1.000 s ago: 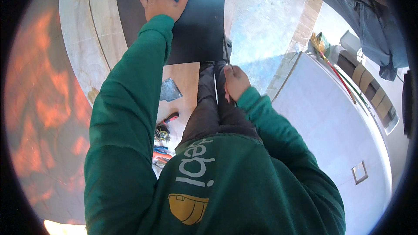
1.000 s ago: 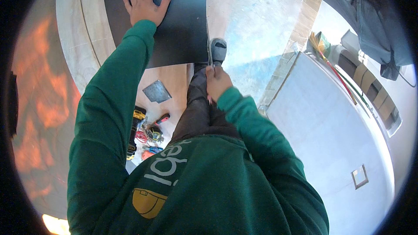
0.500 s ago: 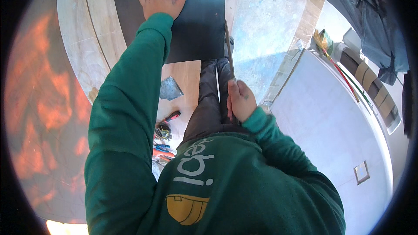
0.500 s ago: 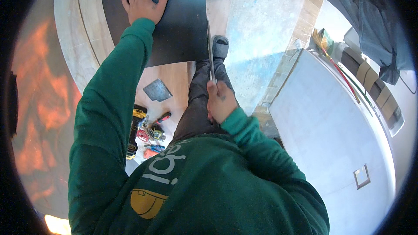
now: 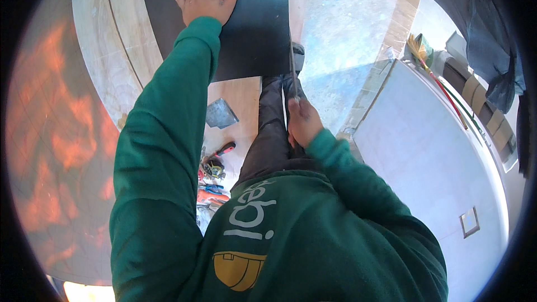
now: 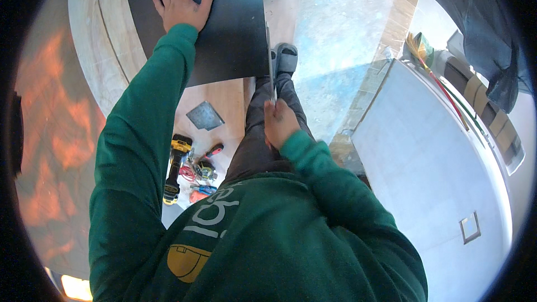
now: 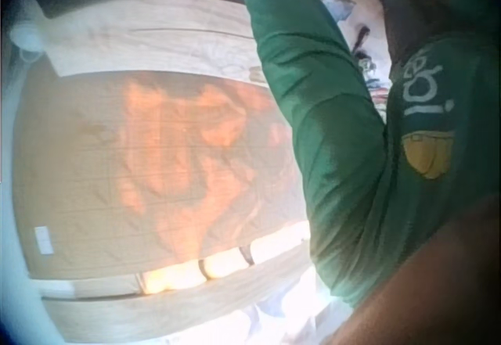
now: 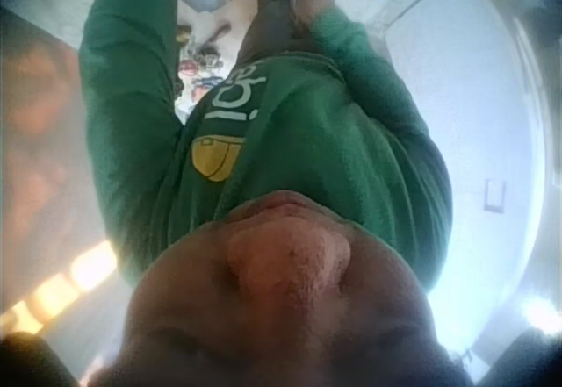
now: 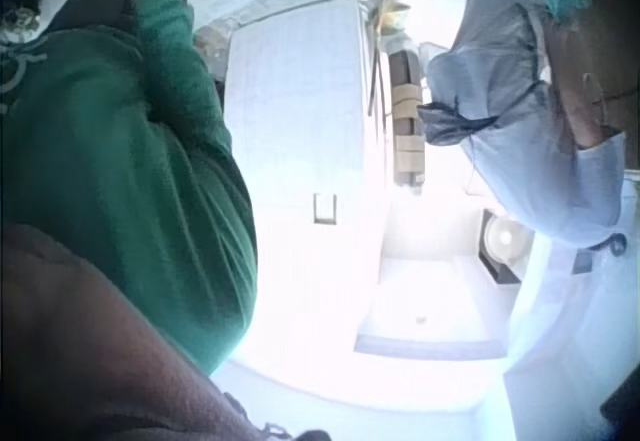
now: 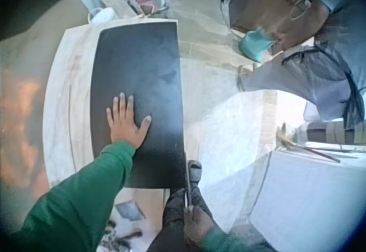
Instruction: The person uses a utility knife to score and cut a black laminate sheet on a workbench. They repeatedly score the edge of the sheet and then snap it to separate a section. The person then moves the cut piece to another surface and continues trimming the edge.
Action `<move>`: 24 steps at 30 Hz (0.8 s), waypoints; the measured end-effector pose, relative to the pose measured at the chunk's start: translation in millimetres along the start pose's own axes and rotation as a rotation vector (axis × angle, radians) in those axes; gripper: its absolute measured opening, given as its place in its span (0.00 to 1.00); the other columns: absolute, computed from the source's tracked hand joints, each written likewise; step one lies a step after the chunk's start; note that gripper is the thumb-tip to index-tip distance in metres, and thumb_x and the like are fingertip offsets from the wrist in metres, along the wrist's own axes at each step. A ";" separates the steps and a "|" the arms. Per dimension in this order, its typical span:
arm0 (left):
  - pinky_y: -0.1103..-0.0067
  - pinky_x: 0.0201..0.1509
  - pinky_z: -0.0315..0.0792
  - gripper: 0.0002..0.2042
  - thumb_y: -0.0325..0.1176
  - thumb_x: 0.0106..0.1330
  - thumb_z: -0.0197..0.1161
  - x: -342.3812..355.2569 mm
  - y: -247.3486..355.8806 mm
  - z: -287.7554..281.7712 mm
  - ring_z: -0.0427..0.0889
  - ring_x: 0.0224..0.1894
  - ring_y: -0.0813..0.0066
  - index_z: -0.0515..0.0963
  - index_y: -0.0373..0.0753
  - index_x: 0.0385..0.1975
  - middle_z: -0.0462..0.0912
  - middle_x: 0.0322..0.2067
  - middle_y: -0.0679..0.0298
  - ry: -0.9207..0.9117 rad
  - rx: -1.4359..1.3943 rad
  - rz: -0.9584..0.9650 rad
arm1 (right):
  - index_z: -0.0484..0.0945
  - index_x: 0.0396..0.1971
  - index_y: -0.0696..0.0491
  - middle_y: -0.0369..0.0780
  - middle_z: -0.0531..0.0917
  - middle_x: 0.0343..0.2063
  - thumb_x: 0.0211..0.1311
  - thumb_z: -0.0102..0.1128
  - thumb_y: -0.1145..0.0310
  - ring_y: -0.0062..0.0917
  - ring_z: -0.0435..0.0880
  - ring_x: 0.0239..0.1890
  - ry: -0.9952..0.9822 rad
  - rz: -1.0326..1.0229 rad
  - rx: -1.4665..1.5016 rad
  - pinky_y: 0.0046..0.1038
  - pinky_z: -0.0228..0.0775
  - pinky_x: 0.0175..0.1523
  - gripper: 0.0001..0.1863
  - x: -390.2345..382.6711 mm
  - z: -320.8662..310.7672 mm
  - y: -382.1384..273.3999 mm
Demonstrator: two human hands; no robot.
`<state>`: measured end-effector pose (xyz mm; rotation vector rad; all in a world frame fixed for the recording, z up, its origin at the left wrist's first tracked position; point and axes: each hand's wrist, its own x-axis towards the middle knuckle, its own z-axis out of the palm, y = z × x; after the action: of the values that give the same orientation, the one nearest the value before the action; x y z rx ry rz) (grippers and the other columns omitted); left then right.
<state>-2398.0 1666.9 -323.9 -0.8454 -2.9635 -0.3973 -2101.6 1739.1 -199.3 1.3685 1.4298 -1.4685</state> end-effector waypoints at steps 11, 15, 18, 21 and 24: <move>0.51 0.75 0.39 0.37 0.54 0.64 0.57 0.3 -0.2 1.2 0.50 0.75 0.48 0.62 0.37 0.69 0.57 0.71 0.49 -0.005 0.020 0.002 | 0.69 0.34 0.61 0.44 0.75 0.13 0.75 0.41 0.50 0.32 0.78 0.11 0.000 -0.001 0.005 0.34 0.72 0.18 0.25 -13.8 -3.6 -2.4; 0.52 0.76 0.37 0.38 0.58 0.64 0.54 1.4 -1.7 6.4 0.48 0.75 0.50 0.61 0.41 0.70 0.55 0.72 0.51 0.012 -0.009 0.021 | 0.71 0.35 0.64 0.48 0.78 0.16 0.75 0.43 0.53 0.34 0.80 0.13 0.039 0.004 -0.065 0.36 0.73 0.19 0.25 51.2 8.3 17.6; 0.52 0.76 0.35 0.39 0.62 0.64 0.51 0.1 -8.8 13.4 0.45 0.76 0.52 0.60 0.44 0.71 0.53 0.73 0.53 0.012 -0.034 0.024 | 0.71 0.37 0.63 0.45 0.77 0.16 0.75 0.44 0.51 0.32 0.79 0.12 -0.024 0.082 0.028 0.36 0.72 0.18 0.25 38.6 4.0 22.2; 0.51 0.76 0.39 0.37 0.53 0.64 0.57 -2.0 -1.4 2.3 0.50 0.75 0.49 0.62 0.38 0.69 0.57 0.71 0.49 0.004 0.020 0.015 | 0.70 0.40 0.61 0.41 0.75 0.14 0.75 0.43 0.49 0.29 0.75 0.10 -0.113 0.170 0.132 0.34 0.70 0.17 0.25 -2.6 -2.8 28.8; 0.52 0.76 0.39 0.37 0.53 0.64 0.57 -0.4 -1.9 3.0 0.50 0.75 0.49 0.62 0.38 0.69 0.56 0.72 0.49 0.011 0.018 0.015 | 0.66 0.34 0.52 0.36 0.71 0.13 0.76 0.41 0.49 0.25 0.71 0.08 -0.059 0.194 0.310 0.29 0.65 0.13 0.21 -14.5 -7.3 35.9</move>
<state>-2398.5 1665.8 -327.3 -0.8604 -2.9443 -0.3733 -2062.6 1736.7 -194.0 1.5863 1.0298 -1.6335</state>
